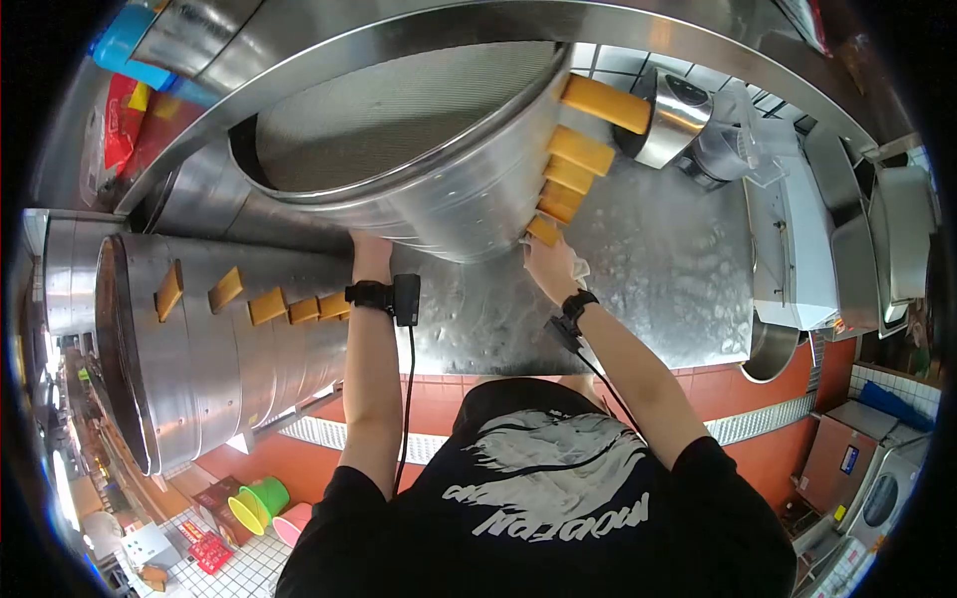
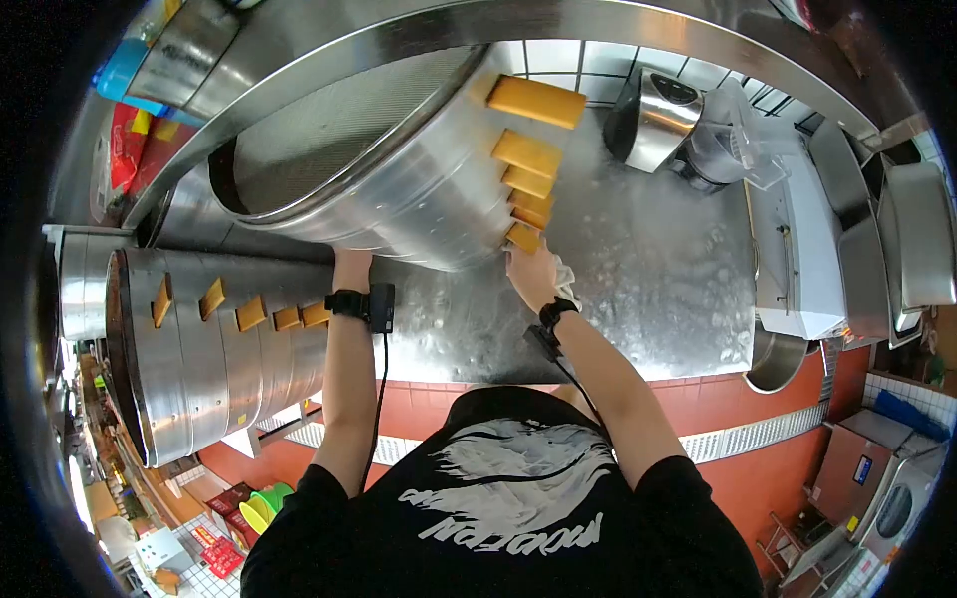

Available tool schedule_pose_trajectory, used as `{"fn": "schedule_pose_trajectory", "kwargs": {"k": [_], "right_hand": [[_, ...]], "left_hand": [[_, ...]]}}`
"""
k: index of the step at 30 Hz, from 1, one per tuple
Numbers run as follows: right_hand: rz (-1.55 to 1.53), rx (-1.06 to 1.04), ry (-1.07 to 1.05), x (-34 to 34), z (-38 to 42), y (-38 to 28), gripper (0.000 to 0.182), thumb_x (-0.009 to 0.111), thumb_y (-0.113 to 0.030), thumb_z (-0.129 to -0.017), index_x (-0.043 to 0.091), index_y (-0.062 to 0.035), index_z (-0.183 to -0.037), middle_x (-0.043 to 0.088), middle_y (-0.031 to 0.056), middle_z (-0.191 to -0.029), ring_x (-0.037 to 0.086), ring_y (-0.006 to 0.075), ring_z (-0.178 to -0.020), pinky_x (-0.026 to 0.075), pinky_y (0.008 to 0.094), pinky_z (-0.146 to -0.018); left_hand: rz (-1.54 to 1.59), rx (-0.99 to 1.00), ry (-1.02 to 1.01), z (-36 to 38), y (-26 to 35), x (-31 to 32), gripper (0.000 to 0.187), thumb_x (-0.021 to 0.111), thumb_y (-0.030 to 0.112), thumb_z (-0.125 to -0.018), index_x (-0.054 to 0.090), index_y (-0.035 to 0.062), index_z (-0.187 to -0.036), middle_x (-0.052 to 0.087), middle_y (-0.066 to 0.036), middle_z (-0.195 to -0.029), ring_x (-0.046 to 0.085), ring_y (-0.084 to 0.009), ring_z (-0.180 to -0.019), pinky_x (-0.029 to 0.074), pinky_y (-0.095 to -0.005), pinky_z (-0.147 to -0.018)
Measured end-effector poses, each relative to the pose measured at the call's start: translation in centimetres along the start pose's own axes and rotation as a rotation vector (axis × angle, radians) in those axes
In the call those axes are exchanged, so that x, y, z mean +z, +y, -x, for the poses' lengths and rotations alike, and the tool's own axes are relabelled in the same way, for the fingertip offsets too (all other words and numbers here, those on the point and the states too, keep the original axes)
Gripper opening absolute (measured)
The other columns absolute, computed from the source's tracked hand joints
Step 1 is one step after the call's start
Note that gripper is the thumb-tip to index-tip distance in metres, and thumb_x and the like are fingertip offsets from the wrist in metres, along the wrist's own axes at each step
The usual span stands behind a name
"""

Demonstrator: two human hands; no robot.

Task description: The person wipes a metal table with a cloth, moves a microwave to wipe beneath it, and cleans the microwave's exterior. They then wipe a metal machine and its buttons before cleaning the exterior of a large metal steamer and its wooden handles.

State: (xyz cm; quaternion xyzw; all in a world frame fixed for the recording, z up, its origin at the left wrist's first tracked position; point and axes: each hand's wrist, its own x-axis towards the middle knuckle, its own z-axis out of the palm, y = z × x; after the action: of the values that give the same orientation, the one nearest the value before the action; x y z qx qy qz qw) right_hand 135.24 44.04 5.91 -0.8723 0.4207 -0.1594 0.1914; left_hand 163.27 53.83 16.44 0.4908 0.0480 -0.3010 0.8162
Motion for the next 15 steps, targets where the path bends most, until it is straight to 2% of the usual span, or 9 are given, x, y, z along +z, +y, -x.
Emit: {"fn": "schedule_pose_trajectory", "kwargs": {"k": [2,3,7,10,13,15], "right_hand": [[-0.044,0.087,-0.016,0.2,-0.7,-0.3,0.029,0.063,-0.022,-0.081,0.059,-0.0040,-0.103,0.059,0.0204,-0.100,0.063,0.0384,-0.080,0.054,0.0466,-0.067],[-0.079,0.067,0.018,-0.1,-0.7,-0.2,0.027,0.063,-0.021,-0.081,0.060,-0.0061,-0.103,0.061,0.0170,-0.098,0.063,0.0356,-0.084,0.054,0.0461,-0.067],[-0.068,0.011,0.056,-1.0,-0.6,-0.1,0.026,0.063,-0.021,-0.081,0.061,-0.0075,-0.103,0.062,0.0134,-0.099,0.062,0.0340,-0.088,0.054,0.0457,-0.069],[-0.072,0.077,-0.018,-1.8,-0.2,0.4,0.029,0.064,-0.021,-0.079,0.061,-0.0088,-0.105,0.063,0.0117,-0.100,0.061,0.0334,-0.092,0.053,0.0456,-0.072],[-0.108,0.185,-0.131,-2.9,1.0,2.3,0.031,0.063,-0.026,-0.080,0.062,-0.0107,-0.107,0.064,0.0155,-0.099,0.063,0.0373,-0.088,0.051,0.0471,-0.076],[-0.050,0.044,-0.034,-3.8,2.2,3.9,0.034,0.064,-0.027,-0.080,0.061,-0.0107,-0.109,0.064,0.0163,-0.101,0.062,0.0385,-0.091,0.051,0.0473,-0.077]], "left_hand": [[0.030,0.006,-0.022,-0.2,-0.1,-0.1,0.037,0.042,0.030,-0.100,0.051,0.0054,-0.126,0.057,-0.009,-0.126,0.055,-0.0244,-0.114,0.046,-0.0384,-0.097],[0.051,0.010,-0.033,-0.3,-0.2,-0.2,0.037,0.041,0.030,-0.100,0.051,0.0053,-0.126,0.057,-0.009,-0.125,0.055,-0.0245,-0.114,0.047,-0.0386,-0.096],[0.079,0.043,-0.040,0.3,-0.3,0.7,0.039,0.038,0.032,-0.101,0.051,0.0049,-0.125,0.059,-0.009,-0.123,0.057,-0.0251,-0.112,0.048,-0.0389,-0.094],[0.076,0.028,-0.028,1.3,-1.5,0.0,0.041,0.039,0.032,-0.101,0.049,0.0045,-0.129,0.058,-0.010,-0.124,0.057,-0.0269,-0.111,0.048,-0.0396,-0.094],[0.063,0.028,0.010,4.1,-2.8,0.0,0.041,0.039,0.031,-0.101,0.048,0.0046,-0.130,0.057,-0.011,-0.125,0.056,-0.0274,-0.113,0.048,-0.0392,-0.095],[0.074,0.008,0.023,6.4,-4.1,-0.6,0.041,0.039,0.031,-0.101,0.048,0.0048,-0.130,0.056,-0.011,-0.126,0.056,-0.0269,-0.114,0.048,-0.0388,-0.095]]}}
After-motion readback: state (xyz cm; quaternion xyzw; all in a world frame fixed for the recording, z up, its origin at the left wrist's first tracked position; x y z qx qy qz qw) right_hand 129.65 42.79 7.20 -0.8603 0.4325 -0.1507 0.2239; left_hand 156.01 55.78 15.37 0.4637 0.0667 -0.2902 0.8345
